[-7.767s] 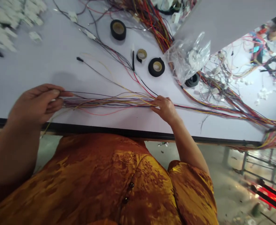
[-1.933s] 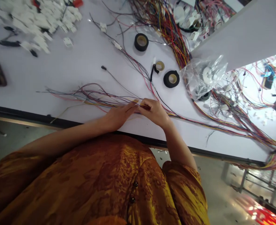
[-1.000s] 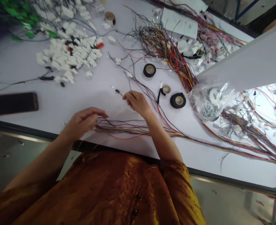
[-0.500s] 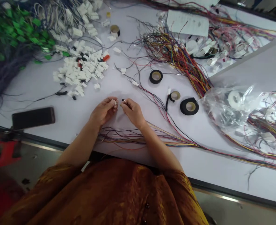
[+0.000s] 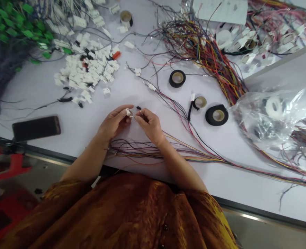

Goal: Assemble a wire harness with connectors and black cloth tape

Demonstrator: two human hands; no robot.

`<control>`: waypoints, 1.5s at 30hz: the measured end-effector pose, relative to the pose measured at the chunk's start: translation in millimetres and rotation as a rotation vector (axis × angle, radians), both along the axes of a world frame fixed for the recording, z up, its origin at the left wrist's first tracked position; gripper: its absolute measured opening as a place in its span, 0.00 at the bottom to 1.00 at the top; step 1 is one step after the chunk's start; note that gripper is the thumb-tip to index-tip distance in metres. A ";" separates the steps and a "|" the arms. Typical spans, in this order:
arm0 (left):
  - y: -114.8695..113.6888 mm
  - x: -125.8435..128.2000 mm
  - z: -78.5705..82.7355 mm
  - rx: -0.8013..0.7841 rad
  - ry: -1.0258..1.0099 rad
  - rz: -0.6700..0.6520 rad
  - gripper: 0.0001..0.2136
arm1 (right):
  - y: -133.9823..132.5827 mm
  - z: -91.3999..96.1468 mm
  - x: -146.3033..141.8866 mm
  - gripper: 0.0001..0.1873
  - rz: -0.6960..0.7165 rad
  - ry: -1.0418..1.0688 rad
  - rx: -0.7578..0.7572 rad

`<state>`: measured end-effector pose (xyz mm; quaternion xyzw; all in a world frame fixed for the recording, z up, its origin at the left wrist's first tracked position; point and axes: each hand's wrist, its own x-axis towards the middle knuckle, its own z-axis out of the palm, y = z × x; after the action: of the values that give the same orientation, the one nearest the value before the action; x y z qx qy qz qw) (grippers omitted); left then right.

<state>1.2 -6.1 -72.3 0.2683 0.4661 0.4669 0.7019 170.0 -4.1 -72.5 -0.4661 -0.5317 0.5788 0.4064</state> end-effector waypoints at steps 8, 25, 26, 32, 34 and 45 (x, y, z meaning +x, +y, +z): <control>-8.3 -2.5 -7.4 0.100 0.137 -0.136 0.16 | -0.7 1.9 -4.6 0.09 -0.013 0.086 -0.039; -8.4 7.7 -3.8 0.061 0.111 -0.058 0.14 | -2.9 -3.6 -7.2 0.06 -0.040 -0.066 0.028; -8.7 7.4 -5.5 0.088 0.122 -0.062 0.15 | -2.8 -4.1 -7.4 0.06 -0.049 -0.062 0.028; -7.6 4.5 -6.4 0.080 0.094 -0.113 0.09 | 1.0 -5.6 -1.3 0.09 -0.048 0.053 -0.066; -7.0 4.7 -3.6 0.047 0.061 -0.102 0.08 | 1.9 -5.3 1.3 0.11 0.000 0.120 -0.118; -4.9 5.6 4.3 -0.006 0.068 -0.158 0.15 | 4.2 -0.4 7.4 0.17 0.107 0.191 -0.188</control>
<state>6.8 -11.1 -67.9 0.3176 0.4684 0.3993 0.7213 177.3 0.1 -73.0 -0.4160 -0.4580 0.6886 0.3782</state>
